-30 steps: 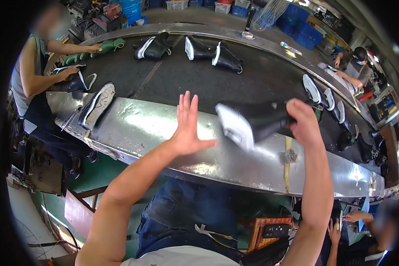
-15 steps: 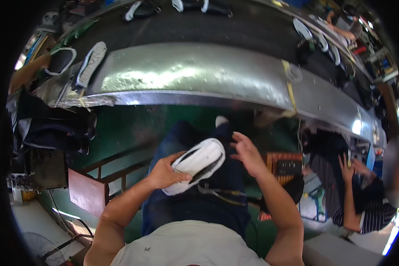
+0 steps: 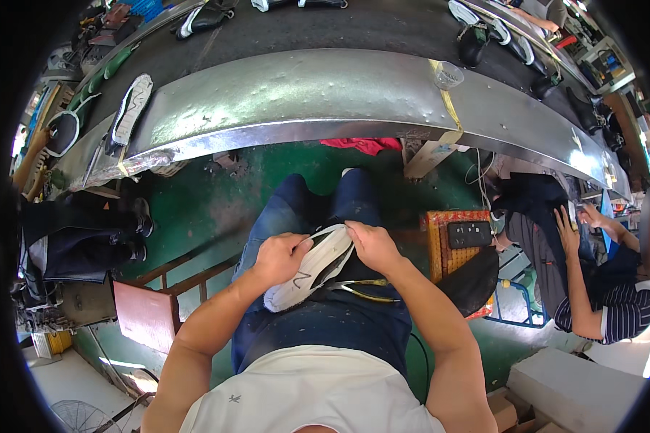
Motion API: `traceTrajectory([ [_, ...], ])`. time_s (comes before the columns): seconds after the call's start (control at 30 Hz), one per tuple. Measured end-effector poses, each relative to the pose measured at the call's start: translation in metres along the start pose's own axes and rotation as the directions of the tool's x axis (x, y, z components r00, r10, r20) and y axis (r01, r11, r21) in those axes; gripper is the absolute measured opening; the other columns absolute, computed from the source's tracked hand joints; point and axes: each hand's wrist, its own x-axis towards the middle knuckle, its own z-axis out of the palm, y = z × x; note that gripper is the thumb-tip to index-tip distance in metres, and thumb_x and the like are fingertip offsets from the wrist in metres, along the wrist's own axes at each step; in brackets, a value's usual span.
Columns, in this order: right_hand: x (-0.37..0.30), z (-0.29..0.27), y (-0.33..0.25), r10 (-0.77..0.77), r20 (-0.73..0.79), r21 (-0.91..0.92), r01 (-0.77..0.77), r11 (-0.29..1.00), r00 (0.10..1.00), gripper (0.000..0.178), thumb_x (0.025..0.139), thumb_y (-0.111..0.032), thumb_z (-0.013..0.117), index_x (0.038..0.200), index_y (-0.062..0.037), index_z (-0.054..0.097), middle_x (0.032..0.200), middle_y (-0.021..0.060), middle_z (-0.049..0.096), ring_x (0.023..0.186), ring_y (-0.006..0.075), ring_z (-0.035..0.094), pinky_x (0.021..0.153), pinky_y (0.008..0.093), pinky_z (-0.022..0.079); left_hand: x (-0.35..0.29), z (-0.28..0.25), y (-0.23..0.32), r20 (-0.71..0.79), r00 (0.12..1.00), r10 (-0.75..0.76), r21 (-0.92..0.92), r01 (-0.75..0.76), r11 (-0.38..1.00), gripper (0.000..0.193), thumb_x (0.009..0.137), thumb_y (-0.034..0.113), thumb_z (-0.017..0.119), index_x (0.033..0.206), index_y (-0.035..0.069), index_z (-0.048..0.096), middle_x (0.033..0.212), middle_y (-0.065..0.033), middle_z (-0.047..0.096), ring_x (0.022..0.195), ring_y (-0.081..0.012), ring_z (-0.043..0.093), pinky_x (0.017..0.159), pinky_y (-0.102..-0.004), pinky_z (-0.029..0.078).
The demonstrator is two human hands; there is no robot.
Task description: Trimming excess material from the edges of shoe soles using a hand tool at a conveyor line.
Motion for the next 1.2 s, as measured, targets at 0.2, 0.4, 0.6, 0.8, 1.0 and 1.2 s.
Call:
traceTrajectory([
  [0.2, 0.005, -0.002, 0.011, 0.159, -0.041, 0.114, -0.153, 0.982, 0.986, 0.022, 0.102, -0.019, 0.057, 0.110, -0.0013, 0.068, 0.096, 0.0232, 0.072, 0.087, 0.0418, 0.071, 0.078, 0.0466, 0.056, 0.026, -0.001, 0.002, 0.195, 0.976, -0.094, -0.030, 0.102, 0.994, 0.047, 0.097, 0.042, 0.063, 0.127, 0.006, 0.069, 0.117, -0.0195, 0.069, 0.111, -0.0370, 0.066, 0.098, -0.0452, 0.051],
  [0.4, -0.023, -0.019, -0.014, 0.232, 0.088, -0.090, -0.224, 0.970, 0.969, 0.028, 0.094, -0.028, 0.068, 0.104, -0.0026, 0.063, 0.093, 0.0222, 0.067, 0.090, 0.0419, 0.066, 0.079, 0.0482, 0.053, 0.094, 0.020, 0.003, 0.590, 0.797, 0.134, -0.408, 0.150, 0.901, 0.071, 0.087, 0.044, 0.076, 0.142, 0.003, 0.055, 0.134, -0.0178, 0.063, 0.123, -0.0289, 0.061, 0.106, -0.0385, 0.047],
  [0.6, -0.094, -0.054, -0.044, 0.253, 0.515, -0.380, -0.047, 0.924, 0.819, 0.069, 0.079, -0.047, 0.083, 0.124, -0.0030, 0.054, 0.108, 0.0206, 0.063, 0.097, 0.0415, 0.068, 0.080, 0.0473, 0.057, 0.092, 0.016, -0.029, 0.554, 0.817, 0.158, -0.607, 0.267, 0.748, 0.049, 0.096, 0.031, 0.070, 0.136, 0.006, 0.059, 0.123, -0.0076, 0.065, 0.113, -0.0168, 0.061, 0.099, -0.0351, 0.049],
  [0.8, -0.077, -0.074, -0.067, 0.371, 0.641, -0.522, 0.027, 0.853, 0.672, 0.074, 0.077, -0.041, 0.085, 0.132, -0.0067, 0.051, 0.113, 0.0229, 0.065, 0.103, 0.0393, 0.068, 0.085, 0.0473, 0.056, 0.008, -0.074, -0.040, -0.139, 0.973, 0.185, -0.846, -0.214, 0.489, 0.064, 0.098, 0.021, 0.068, 0.153, 0.005, 0.038, 0.138, -0.0101, 0.053, 0.124, -0.0183, 0.052, 0.109, -0.0353, 0.042],
  [1.0, -0.046, -0.068, -0.055, 0.357, 0.713, -0.319, -0.173, 0.932, 0.603, 0.061, 0.075, -0.013, 0.074, 0.131, -0.0016, 0.054, 0.116, 0.0196, 0.065, 0.104, 0.0315, 0.068, 0.091, 0.0411, 0.054, -0.043, -0.068, -0.066, -0.426, 0.901, 0.079, -0.761, -0.404, 0.508, 0.078, 0.101, 0.022, 0.064, 0.162, 0.008, 0.019, 0.155, -0.0140, 0.036, 0.134, -0.0218, 0.043, 0.115, -0.0371, 0.034],
  [1.2, -0.022, -0.067, -0.079, 0.142, 0.740, 0.388, -0.590, 0.708, 0.657, 0.038, 0.082, -0.003, 0.066, 0.118, 0.0046, 0.060, 0.105, 0.0127, 0.071, 0.092, 0.0137, 0.067, 0.083, 0.0312, 0.054, -0.057, -0.066, -0.110, -0.302, 0.953, -0.040, -0.803, -0.231, 0.549, 0.058, 0.108, 0.024, 0.054, 0.157, 0.006, 0.030, 0.128, -0.0059, 0.058, 0.118, -0.0138, 0.053, 0.107, -0.0312, 0.041],
])
